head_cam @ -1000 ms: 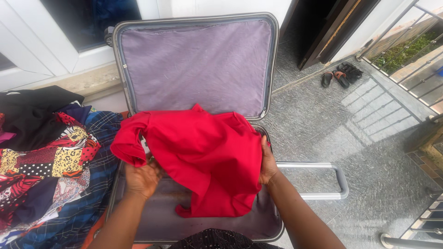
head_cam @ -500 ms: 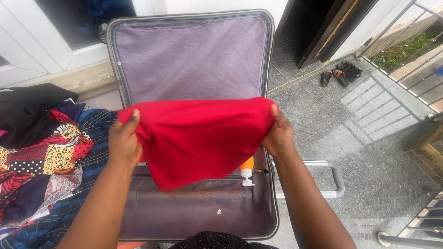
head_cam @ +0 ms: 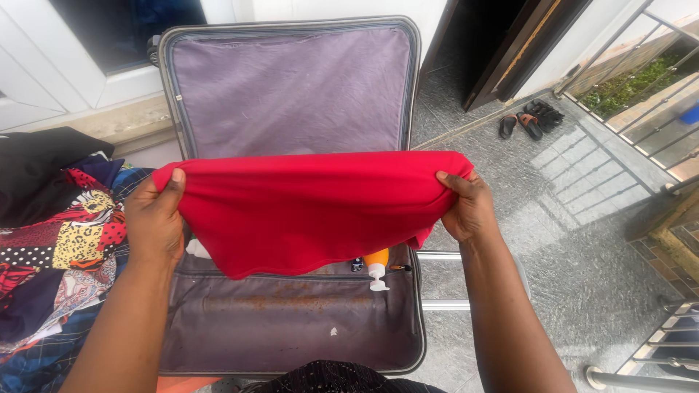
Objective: The person places a bottle of lotion, a roll of paper, a tube of toothpaste, and a box of medication into a suitcase, and then folds a green patterned garment and a red garment into the suitcase.
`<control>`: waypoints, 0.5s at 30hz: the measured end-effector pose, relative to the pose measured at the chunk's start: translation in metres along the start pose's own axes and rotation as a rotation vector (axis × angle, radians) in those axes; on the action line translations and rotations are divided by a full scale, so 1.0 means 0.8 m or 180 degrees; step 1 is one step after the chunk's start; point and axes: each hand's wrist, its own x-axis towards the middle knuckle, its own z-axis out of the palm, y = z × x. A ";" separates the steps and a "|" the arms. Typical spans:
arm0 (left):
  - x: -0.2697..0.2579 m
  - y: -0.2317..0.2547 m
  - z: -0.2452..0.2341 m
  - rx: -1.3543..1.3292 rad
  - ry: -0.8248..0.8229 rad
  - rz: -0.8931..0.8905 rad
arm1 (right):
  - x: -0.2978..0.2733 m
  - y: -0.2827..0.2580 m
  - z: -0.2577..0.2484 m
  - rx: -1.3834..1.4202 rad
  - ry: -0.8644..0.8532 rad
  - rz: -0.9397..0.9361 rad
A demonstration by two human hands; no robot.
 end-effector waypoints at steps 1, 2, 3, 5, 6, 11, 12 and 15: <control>-0.006 0.009 0.002 -0.0009 0.0000 -0.0005 | -0.007 -0.006 0.000 -0.0274 0.0072 -0.0047; -0.015 0.017 0.002 -0.0004 0.0049 0.0028 | -0.017 -0.017 -0.005 -0.0284 0.0076 -0.0048; -0.025 0.023 0.000 0.0022 0.0118 0.0067 | -0.029 -0.028 -0.012 -0.0959 -0.0059 -0.0022; -0.047 0.033 -0.008 0.0128 0.0202 0.0020 | -0.047 -0.039 -0.030 -0.1628 -0.0212 0.0014; -0.059 0.036 -0.012 0.0222 0.0264 -0.0029 | -0.054 -0.042 -0.040 -0.1817 0.0065 0.0027; -0.106 0.055 -0.040 0.0833 0.0540 -0.0294 | -0.103 -0.061 -0.057 -0.1165 0.0294 -0.0062; -0.109 0.061 -0.046 0.0825 0.0525 -0.0304 | -0.120 -0.074 -0.053 -0.1116 0.0019 0.0007; -0.118 0.085 -0.066 0.0486 0.0181 0.0075 | -0.142 -0.086 -0.034 -0.2057 -0.0125 -0.0113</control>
